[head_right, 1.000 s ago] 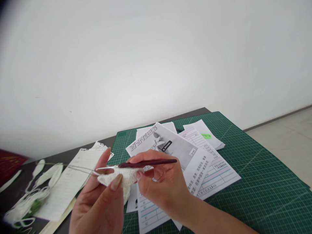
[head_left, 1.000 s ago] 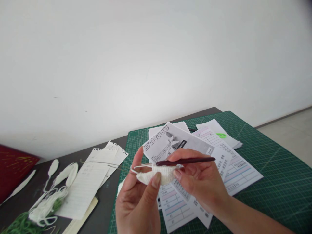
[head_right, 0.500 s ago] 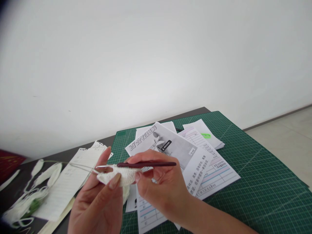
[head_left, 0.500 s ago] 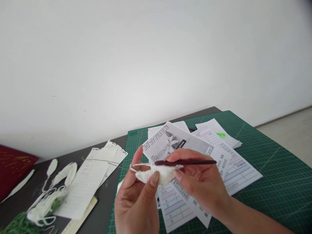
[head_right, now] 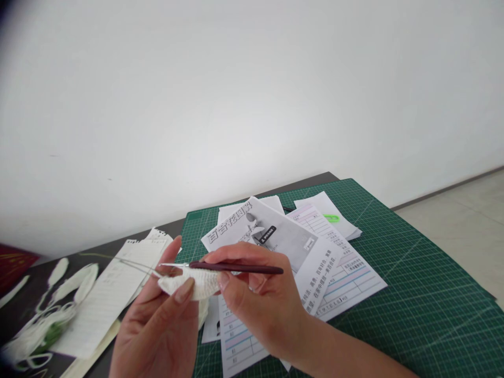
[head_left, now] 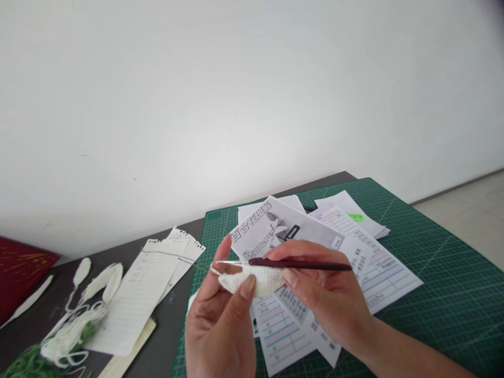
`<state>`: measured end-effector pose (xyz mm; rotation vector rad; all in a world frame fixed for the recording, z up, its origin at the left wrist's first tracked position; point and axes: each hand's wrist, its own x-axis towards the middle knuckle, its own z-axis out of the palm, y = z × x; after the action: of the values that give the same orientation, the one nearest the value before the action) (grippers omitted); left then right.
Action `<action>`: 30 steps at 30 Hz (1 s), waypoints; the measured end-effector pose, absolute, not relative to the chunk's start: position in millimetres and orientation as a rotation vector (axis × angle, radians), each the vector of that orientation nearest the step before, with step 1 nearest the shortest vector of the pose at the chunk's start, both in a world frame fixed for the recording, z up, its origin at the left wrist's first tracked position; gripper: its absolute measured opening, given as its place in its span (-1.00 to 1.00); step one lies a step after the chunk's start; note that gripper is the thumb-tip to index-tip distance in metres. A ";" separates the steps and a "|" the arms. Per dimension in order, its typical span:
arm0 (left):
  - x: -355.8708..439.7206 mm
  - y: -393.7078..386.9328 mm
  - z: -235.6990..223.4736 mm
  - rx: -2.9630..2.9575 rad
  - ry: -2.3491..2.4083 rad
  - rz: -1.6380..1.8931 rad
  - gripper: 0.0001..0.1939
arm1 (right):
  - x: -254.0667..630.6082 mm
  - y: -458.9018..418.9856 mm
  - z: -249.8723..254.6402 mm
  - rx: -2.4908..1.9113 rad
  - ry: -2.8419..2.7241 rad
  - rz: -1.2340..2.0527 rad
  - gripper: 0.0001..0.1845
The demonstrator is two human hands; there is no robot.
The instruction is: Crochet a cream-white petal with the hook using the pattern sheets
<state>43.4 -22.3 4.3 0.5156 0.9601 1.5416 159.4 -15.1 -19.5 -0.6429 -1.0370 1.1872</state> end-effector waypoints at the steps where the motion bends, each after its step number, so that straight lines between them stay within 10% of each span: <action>1: 43.3 -22.1 4.1 0.519 0.968 1.539 -0.58 | 159.4 -15.1 -19.6 -0.645 -1.036 1.187 -0.75; 30: 43.1 -23.9 7.7 0.481 0.933 1.544 -0.60 | 158.8 -16.7 -18.5 -0.708 -1.026 1.180 -0.56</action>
<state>43.1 -23.9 7.7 0.4814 0.9330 1.5438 158.8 -16.7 -18.5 -0.7078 -1.0259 1.1798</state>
